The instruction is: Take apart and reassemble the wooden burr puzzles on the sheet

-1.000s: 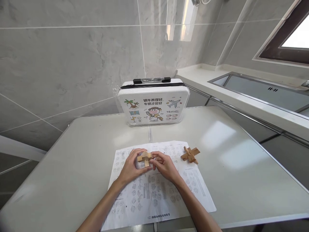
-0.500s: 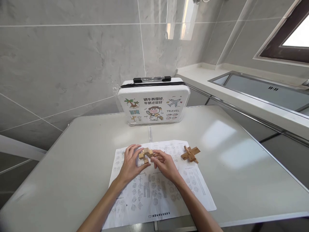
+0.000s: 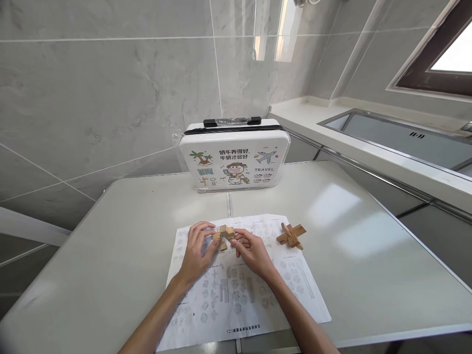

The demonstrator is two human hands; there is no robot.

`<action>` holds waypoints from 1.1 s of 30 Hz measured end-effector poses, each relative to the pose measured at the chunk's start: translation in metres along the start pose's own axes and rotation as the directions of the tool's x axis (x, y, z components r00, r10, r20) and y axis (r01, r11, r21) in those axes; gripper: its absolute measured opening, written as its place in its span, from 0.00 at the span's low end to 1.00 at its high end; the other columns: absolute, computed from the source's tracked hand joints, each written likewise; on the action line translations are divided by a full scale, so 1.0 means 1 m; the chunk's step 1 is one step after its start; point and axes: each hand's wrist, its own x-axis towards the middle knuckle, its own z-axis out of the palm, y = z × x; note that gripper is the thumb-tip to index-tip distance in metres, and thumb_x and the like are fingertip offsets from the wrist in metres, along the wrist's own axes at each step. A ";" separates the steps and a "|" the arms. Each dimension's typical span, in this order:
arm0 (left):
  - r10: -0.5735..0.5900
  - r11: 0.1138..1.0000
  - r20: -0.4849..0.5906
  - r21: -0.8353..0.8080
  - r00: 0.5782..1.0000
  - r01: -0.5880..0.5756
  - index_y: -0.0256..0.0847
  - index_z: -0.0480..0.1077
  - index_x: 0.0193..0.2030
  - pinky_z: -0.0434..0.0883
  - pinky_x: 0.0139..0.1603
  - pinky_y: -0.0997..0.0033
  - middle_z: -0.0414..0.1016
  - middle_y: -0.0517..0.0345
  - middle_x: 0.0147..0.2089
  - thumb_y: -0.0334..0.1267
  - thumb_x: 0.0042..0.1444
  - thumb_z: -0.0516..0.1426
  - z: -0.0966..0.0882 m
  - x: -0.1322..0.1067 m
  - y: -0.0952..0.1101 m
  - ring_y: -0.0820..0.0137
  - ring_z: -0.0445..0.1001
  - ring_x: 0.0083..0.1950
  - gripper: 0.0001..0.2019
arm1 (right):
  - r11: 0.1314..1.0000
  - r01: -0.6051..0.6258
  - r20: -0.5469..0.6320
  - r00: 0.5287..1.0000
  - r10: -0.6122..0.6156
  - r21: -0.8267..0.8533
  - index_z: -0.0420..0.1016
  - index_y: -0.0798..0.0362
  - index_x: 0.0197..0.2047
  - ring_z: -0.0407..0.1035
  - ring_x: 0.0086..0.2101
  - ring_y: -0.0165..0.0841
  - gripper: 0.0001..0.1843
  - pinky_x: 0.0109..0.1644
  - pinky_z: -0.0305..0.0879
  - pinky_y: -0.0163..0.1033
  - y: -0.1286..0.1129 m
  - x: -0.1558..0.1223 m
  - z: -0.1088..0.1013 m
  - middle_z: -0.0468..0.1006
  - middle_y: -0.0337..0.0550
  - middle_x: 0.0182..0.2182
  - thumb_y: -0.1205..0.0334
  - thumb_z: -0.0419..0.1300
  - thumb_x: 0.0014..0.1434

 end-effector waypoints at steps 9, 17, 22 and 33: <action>-0.045 0.996 -0.086 0.074 0.995 0.051 0.45 0.68 0.44 0.71 0.60 0.51 0.76 0.51 0.54 0.39 0.70 0.59 0.001 0.001 -0.003 0.57 0.70 0.60 0.03 | 0.962 0.081 -0.032 0.995 -0.092 -0.262 0.78 0.50 0.50 0.72 0.29 0.35 0.14 0.32 0.67 0.39 -0.013 -0.004 0.004 0.80 0.42 0.33 0.51 0.60 0.69; -0.089 0.950 -0.133 0.287 0.987 0.124 0.44 0.67 0.38 0.71 0.54 0.53 0.78 0.52 0.49 0.38 0.66 0.62 -0.004 0.004 -0.011 0.56 0.73 0.55 0.08 | 0.822 0.000 -0.224 0.962 -0.155 -0.569 0.70 0.49 0.36 0.68 0.26 0.34 0.09 0.31 0.62 0.37 -0.006 -0.005 0.006 0.72 0.35 0.24 0.54 0.61 0.65; -0.078 0.930 -0.120 0.349 0.990 0.115 0.44 0.65 0.35 0.70 0.52 0.53 0.78 0.51 0.49 0.37 0.63 0.63 -0.003 0.003 -0.009 0.55 0.73 0.55 0.09 | 0.756 -0.006 -0.222 0.958 -0.184 -0.654 0.66 0.48 0.34 0.67 0.24 0.32 0.08 0.29 0.57 0.35 -0.002 -0.005 0.009 0.70 0.33 0.23 0.56 0.60 0.63; -0.056 0.951 -0.025 0.302 0.998 0.061 0.46 0.60 0.30 0.71 0.53 0.47 0.75 0.48 0.51 0.35 0.52 0.65 -0.001 0.001 -0.006 0.50 0.73 0.55 0.14 | 0.694 0.077 -0.150 0.954 -0.261 -0.716 0.64 0.48 0.33 0.64 0.24 0.30 0.08 0.28 0.52 0.35 -0.004 -0.004 0.010 0.67 0.32 0.24 0.59 0.61 0.60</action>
